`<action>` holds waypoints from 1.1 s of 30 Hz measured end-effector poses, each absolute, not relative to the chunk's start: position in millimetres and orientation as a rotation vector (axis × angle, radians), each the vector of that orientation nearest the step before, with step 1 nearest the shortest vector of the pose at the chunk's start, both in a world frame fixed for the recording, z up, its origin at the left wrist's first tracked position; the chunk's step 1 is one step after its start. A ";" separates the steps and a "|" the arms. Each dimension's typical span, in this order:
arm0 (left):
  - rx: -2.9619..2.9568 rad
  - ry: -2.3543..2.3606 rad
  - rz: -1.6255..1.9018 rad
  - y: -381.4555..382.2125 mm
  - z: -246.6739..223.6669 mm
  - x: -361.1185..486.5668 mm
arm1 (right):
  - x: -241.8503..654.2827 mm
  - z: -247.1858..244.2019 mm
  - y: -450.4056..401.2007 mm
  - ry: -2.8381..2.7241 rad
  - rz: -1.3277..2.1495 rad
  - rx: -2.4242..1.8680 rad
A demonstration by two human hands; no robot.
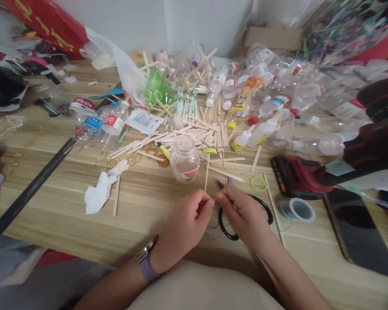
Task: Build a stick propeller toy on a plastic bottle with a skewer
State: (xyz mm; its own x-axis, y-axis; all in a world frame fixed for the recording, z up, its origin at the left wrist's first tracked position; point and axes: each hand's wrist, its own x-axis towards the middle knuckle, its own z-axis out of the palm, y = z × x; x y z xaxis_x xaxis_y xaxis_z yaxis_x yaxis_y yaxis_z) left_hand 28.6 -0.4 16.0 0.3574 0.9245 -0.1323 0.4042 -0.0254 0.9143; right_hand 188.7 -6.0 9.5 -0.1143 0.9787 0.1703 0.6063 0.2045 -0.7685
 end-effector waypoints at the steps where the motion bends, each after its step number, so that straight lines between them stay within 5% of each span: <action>1: 1.612 1.223 0.647 0.0 15.5 28.9 | 188.8 9.2 -6.1 -1.820 0.686 -1.473; 14: 1.395 1.207 0.629 6.2 12.2 30.7 | 186.3 -3.9 -5.8 -1.871 0.524 -1.349; 25: 1.442 1.176 0.621 5.5 10.1 30.5 | 186.5 3.3 -6.8 -1.587 0.899 -1.524; 33: 1.559 1.099 0.557 3.0 6.7 30.9 | 182.4 2.7 -9.8 -1.755 0.821 -1.548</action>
State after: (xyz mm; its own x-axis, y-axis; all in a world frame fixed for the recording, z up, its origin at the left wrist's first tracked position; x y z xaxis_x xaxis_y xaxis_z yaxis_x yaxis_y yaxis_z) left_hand 30.9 3.0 6.7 0.4600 0.8657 -0.1974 0.3535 0.0254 0.9351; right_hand 182.4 -9.8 2.7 -0.0918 0.9937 0.0649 0.5870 0.1066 -0.8026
